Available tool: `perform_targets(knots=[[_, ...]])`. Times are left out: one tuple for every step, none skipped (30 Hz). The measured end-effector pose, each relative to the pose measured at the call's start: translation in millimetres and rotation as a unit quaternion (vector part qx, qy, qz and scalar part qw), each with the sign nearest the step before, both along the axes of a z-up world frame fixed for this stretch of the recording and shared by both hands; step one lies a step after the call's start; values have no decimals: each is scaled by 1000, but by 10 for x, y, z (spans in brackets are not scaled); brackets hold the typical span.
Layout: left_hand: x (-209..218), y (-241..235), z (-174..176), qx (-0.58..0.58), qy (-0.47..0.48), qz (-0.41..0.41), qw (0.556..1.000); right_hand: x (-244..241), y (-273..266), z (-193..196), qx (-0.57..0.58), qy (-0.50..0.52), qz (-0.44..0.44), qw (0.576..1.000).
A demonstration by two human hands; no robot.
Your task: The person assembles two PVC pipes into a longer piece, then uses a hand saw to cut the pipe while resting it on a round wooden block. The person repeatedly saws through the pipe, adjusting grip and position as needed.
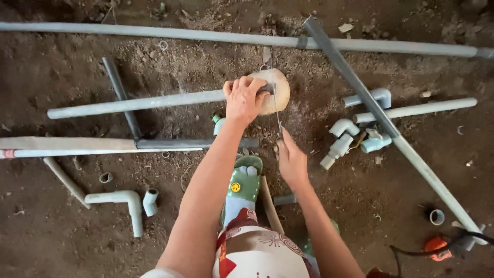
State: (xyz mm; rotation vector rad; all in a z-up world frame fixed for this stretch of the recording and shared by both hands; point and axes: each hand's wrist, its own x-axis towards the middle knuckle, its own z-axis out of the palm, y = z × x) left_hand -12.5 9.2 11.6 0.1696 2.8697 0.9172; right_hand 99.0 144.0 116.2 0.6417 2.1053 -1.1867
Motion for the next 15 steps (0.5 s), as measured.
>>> perform_targets(knots=[[5,15,-13,-9,-8,1,1000,-99,19,-58,0,9,4,1000],[9,6,-29,-19,-17,0,1000,-194,13,-122,-1,18,5,1000],[5,6,-57,-19,-17,-1,1000,-282,-18,-195,-1,17,4,1000],[3,12,-80,-22,-24,-1,999,-369,-43,-265,7,51,11,999],[-4,18,-102,-26,-31,-1,999,-460,-66,-333,14,85,18,996],[-20,14,-99,-26,-30,-1,999,-470,-69,-320,14,86,18,996],[-35,6,-98,-23,-22,-3,999,-478,-74,-309,-1,88,8,996],[4,12,-99,-20,-17,-5,1000,-440,-68,-292,-16,87,-2,996],[49,35,-93,-18,-20,-5,1000,-361,-47,-276,-14,84,-2,996],[7,22,-78,-11,-16,-3,1000,-358,-57,-268,-13,84,6,996],[-37,3,-60,-4,-12,-2,1000,-357,-73,-258,-11,84,14,996],[-39,-4,-48,-3,-13,-1,1000,-232,-61,-249,-11,82,15,996],[-37,-14,-37,-9,-12,-2,1000,-101,-52,-241,-25,86,2,996],[-63,-26,-33,-15,-8,-2,1000,5,-44,-245,-39,93,-11,995],[-33,-19,-42,-15,-6,-1,1000,82,-12,-218,-39,95,-9,995]])
